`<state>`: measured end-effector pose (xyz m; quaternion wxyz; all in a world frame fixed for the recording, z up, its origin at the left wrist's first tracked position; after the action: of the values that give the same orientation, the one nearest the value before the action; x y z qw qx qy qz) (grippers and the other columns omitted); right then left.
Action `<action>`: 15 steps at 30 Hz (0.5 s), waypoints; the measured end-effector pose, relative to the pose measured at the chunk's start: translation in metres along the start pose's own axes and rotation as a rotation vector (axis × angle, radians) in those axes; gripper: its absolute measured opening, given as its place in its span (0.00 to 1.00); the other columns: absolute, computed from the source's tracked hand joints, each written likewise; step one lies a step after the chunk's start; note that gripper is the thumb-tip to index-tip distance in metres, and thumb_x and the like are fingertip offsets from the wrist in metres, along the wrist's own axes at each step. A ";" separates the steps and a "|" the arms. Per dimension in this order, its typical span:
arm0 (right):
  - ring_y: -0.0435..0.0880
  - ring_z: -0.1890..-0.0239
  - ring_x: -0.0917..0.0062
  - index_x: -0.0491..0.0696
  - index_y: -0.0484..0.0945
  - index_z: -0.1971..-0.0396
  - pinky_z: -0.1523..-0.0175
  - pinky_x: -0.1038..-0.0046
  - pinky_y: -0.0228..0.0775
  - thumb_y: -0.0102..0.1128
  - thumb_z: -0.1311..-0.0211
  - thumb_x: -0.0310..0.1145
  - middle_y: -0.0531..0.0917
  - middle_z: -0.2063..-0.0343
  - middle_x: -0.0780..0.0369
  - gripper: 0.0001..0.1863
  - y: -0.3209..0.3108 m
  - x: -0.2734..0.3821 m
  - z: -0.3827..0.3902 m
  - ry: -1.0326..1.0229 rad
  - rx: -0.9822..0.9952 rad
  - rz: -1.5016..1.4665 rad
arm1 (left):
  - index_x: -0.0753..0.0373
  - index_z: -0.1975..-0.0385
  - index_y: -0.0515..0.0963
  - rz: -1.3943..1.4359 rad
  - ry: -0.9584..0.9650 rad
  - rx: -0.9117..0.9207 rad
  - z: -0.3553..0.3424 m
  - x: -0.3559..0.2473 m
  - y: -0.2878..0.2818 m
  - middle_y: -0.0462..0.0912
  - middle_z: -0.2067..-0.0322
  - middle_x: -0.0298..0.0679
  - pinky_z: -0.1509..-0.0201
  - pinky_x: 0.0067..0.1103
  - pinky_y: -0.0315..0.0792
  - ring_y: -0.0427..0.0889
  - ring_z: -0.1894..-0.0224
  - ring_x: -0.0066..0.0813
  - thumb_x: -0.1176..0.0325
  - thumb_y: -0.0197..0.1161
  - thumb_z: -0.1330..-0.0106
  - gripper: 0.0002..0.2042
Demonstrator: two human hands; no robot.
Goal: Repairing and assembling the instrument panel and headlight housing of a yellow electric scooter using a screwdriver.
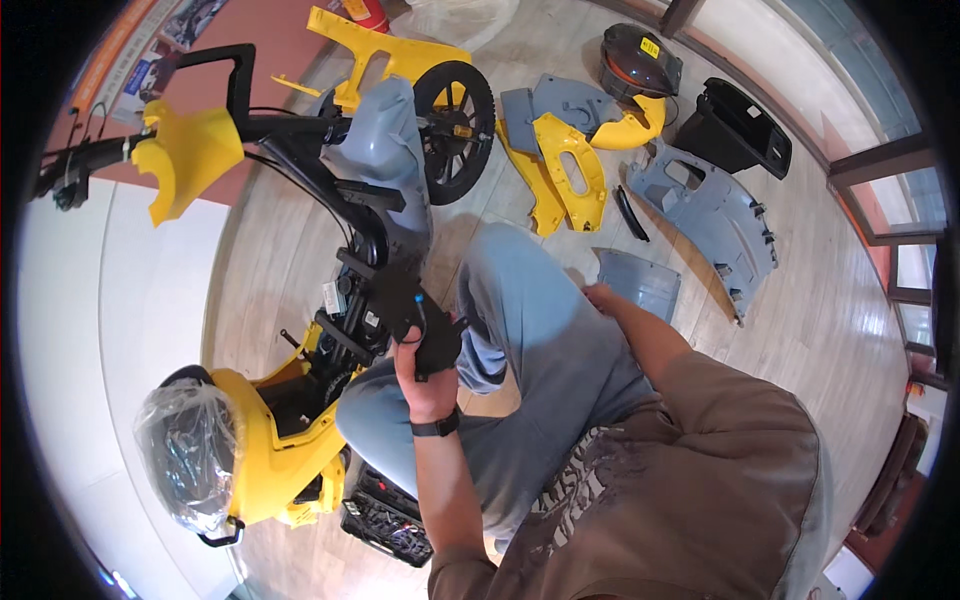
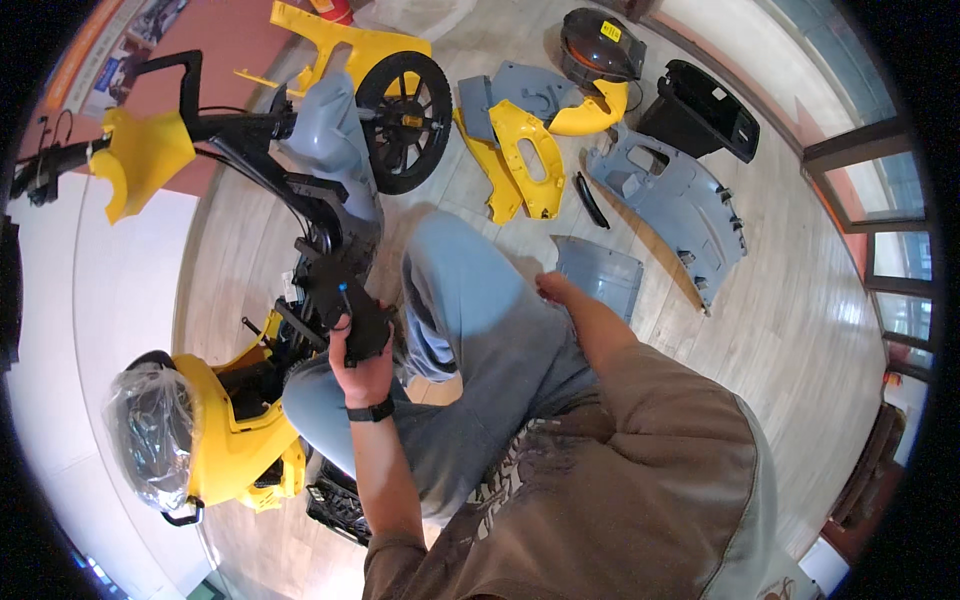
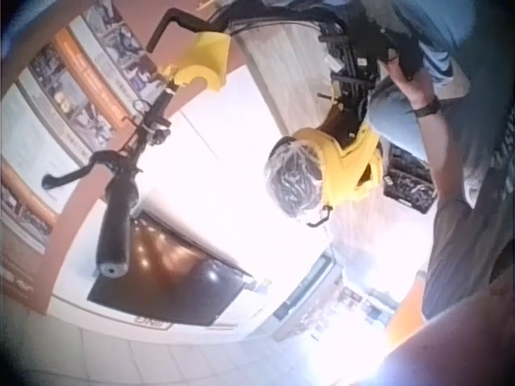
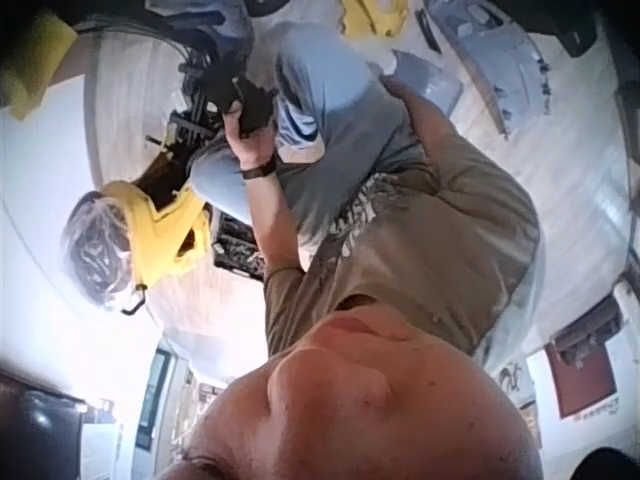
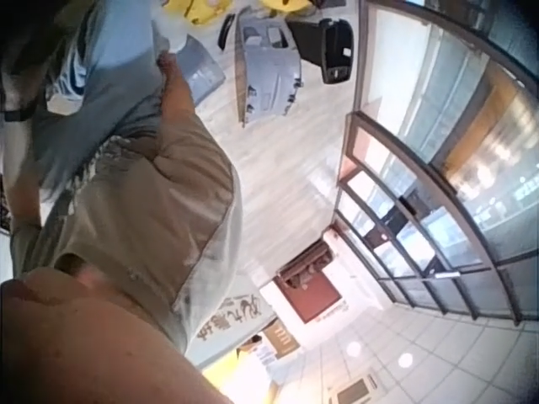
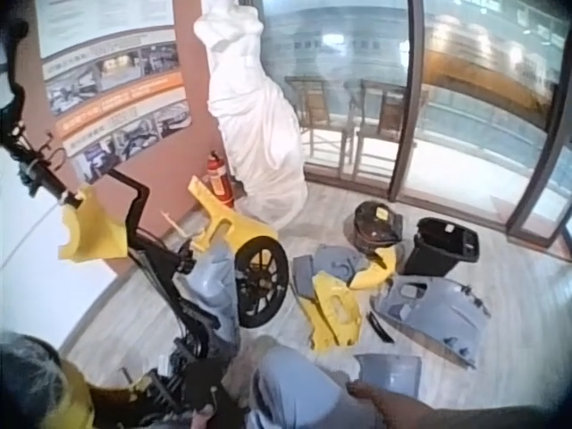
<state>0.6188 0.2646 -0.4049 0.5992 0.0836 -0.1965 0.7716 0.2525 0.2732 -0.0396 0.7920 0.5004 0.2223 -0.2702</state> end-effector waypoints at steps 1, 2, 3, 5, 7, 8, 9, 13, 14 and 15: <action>0.84 0.63 0.73 0.50 0.76 0.74 0.67 0.71 0.74 0.54 0.38 0.39 0.84 0.65 0.57 0.10 0.005 0.011 -0.004 0.024 0.078 -0.338 | 0.61 0.41 0.72 -0.013 -0.003 -0.011 0.003 -0.003 -0.003 0.80 0.49 0.40 0.45 0.32 0.72 0.78 0.45 0.40 0.58 0.62 0.38 0.25; 0.83 0.66 0.74 0.51 0.73 0.73 0.69 0.74 0.72 0.52 0.36 0.39 0.83 0.67 0.57 0.10 0.007 0.030 -0.005 0.056 0.150 -0.676 | 0.60 0.42 0.72 -0.013 -0.006 -0.051 0.006 -0.006 -0.006 0.80 0.49 0.40 0.45 0.32 0.72 0.78 0.44 0.40 0.57 0.62 0.38 0.25; 0.81 0.62 0.67 0.50 0.72 0.57 0.61 0.68 0.72 0.54 0.35 0.41 0.81 0.62 0.58 0.12 -0.042 0.030 -0.033 -0.127 0.171 -1.028 | 0.60 0.42 0.73 0.024 -0.051 -0.002 -0.002 0.002 0.015 0.80 0.49 0.40 0.45 0.32 0.72 0.78 0.44 0.39 0.57 0.62 0.38 0.25; 0.81 0.58 0.65 0.45 0.70 0.51 0.55 0.67 0.74 0.54 0.33 0.43 0.80 0.57 0.54 0.19 0.000 0.076 -0.023 0.106 0.103 -1.278 | 0.60 0.42 0.73 -0.041 -0.047 -0.097 0.010 -0.007 -0.009 0.80 0.48 0.39 0.44 0.33 0.72 0.78 0.44 0.38 0.56 0.61 0.37 0.24; 0.81 0.58 0.65 0.44 0.69 0.49 0.54 0.67 0.75 0.54 0.32 0.44 0.80 0.57 0.53 0.21 0.003 0.098 -0.029 0.144 0.091 -1.391 | 0.59 0.41 0.71 -0.017 -0.064 -0.141 0.014 -0.013 -0.010 0.78 0.47 0.36 0.35 0.37 0.67 0.78 0.45 0.34 0.58 0.61 0.36 0.24; 0.81 0.61 0.65 0.44 0.70 0.51 0.58 0.68 0.75 0.51 0.31 0.45 0.79 0.60 0.54 0.20 0.006 0.104 -0.034 0.183 0.096 -1.429 | 0.60 0.40 0.70 -0.012 -0.050 -0.122 0.016 -0.016 -0.015 0.79 0.47 0.37 0.36 0.36 0.68 0.78 0.46 0.35 0.58 0.60 0.35 0.24; 0.81 0.64 0.66 0.45 0.70 0.53 0.62 0.69 0.74 0.49 0.30 0.46 0.79 0.63 0.56 0.19 -0.009 0.104 -0.045 0.205 0.082 -1.469 | 0.62 0.41 0.70 -0.008 -0.056 -0.123 0.016 -0.016 -0.008 0.79 0.47 0.40 0.39 0.35 0.70 0.78 0.45 0.35 0.58 0.61 0.36 0.25; 0.81 0.63 0.64 0.41 0.67 0.49 0.59 0.67 0.76 0.47 0.29 0.51 0.77 0.57 0.52 0.26 -0.013 0.108 -0.070 0.249 0.089 -1.656 | 0.64 0.41 0.70 -0.077 -0.059 -0.223 0.026 -0.026 -0.018 0.79 0.48 0.43 0.44 0.34 0.73 0.81 0.52 0.38 0.57 0.62 0.39 0.28; 0.81 0.65 0.62 0.42 0.65 0.46 0.61 0.66 0.77 0.46 0.28 0.54 0.76 0.57 0.51 0.28 -0.013 0.110 -0.076 0.225 0.009 -1.666 | 0.65 0.41 0.70 -0.088 -0.027 -0.310 0.030 -0.028 -0.024 0.79 0.48 0.44 0.46 0.33 0.74 0.82 0.54 0.39 0.57 0.63 0.40 0.29; 0.81 0.65 0.62 0.42 0.65 0.46 0.61 0.66 0.77 0.46 0.28 0.54 0.76 0.57 0.51 0.28 -0.006 0.111 -0.079 0.247 0.007 -1.671 | 0.65 0.41 0.70 -0.102 -0.036 -0.322 0.034 -0.031 -0.028 0.79 0.48 0.44 0.46 0.33 0.74 0.82 0.54 0.39 0.57 0.63 0.40 0.29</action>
<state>0.6030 0.3968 -0.4354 0.9898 0.1184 -0.0008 0.0788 0.2137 0.2385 -0.0261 0.8511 0.3500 0.2736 -0.2799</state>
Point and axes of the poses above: each hand's wrist, its own z-axis away from the middle knuckle, its own y-axis out of the palm, x = y × z, the point moved 1 cm from there along -z, towards the middle knuckle
